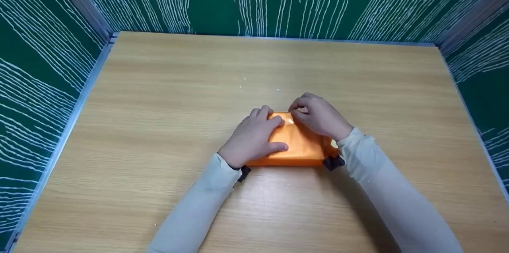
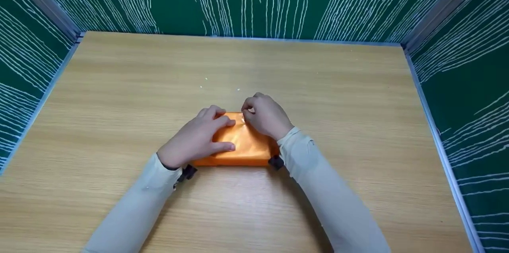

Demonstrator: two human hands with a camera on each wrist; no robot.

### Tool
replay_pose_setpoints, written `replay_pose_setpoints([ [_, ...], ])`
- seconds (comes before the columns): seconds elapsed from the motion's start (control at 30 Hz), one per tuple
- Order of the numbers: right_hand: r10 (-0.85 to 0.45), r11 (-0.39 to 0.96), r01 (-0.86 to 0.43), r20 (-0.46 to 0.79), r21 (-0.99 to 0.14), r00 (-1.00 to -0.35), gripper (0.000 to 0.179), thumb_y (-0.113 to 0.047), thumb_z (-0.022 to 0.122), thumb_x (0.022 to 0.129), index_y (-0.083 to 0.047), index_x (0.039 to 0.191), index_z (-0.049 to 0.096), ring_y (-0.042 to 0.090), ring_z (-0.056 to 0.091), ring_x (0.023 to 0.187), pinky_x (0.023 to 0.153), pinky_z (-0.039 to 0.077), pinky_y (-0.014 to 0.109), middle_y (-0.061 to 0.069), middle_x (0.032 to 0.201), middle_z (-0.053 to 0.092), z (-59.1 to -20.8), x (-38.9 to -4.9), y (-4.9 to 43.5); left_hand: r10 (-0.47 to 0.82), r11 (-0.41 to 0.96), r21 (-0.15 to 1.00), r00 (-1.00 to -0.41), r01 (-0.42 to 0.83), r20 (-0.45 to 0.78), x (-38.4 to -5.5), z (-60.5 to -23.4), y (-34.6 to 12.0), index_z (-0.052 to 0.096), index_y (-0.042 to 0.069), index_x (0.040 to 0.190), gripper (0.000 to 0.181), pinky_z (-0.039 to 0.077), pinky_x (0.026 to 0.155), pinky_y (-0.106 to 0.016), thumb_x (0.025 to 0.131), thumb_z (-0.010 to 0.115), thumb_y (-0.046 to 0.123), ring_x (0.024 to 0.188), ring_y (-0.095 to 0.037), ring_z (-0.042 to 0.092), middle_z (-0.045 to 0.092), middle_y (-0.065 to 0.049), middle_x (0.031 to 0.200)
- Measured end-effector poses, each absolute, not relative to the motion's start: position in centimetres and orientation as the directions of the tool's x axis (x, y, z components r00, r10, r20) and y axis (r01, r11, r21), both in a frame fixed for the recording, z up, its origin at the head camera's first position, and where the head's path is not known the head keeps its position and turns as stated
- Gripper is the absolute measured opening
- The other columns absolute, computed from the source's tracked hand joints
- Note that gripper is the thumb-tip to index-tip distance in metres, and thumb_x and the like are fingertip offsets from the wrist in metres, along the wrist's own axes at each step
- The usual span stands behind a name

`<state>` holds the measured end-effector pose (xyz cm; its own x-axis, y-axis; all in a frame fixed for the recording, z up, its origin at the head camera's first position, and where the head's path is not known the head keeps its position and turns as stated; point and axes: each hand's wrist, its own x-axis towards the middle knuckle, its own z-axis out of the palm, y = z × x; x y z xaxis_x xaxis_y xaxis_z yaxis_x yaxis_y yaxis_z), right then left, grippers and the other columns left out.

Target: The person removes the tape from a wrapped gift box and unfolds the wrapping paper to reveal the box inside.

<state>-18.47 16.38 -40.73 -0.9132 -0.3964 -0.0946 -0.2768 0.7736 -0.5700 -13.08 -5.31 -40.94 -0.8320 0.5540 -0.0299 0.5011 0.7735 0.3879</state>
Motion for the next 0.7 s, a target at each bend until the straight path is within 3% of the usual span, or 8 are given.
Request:
replay_pose_setpoints([
  [0.23,-0.369,0.77,-0.28,-0.041,-0.572,-0.929,0.009,-0.012,0.067,0.098,-0.007,0.099,0.075,0.031,0.064,0.102,0.099,0.051,0.048,0.011,0.105,0.069,-40.64,-18.39,16.06,0.556,0.767,0.397,-0.831,0.505,-0.017,-13.07,-40.92,-5.44,0.066,0.016,0.134,0.058,0.047,0.102,-0.043,0.091,0.074,0.055,0.125,-0.031,0.048,0.05,-0.011,0.136],
  [0.7,-0.37,0.765,-0.304,-0.002,-0.569,-0.929,0.01,-0.01,0.065,0.098,-0.006,0.098,0.074,0.031,0.065,0.099,0.097,0.052,0.049,0.011,0.105,0.069,-40.59,-18.09,16.03,0.558,0.764,0.405,-0.83,0.503,-0.022,-13.02,-40.69,-5.48,0.066,0.017,0.134,0.057,0.046,0.103,-0.044,0.092,0.073,0.055,0.125,-0.031,0.047,0.05,-0.011,0.136],
])
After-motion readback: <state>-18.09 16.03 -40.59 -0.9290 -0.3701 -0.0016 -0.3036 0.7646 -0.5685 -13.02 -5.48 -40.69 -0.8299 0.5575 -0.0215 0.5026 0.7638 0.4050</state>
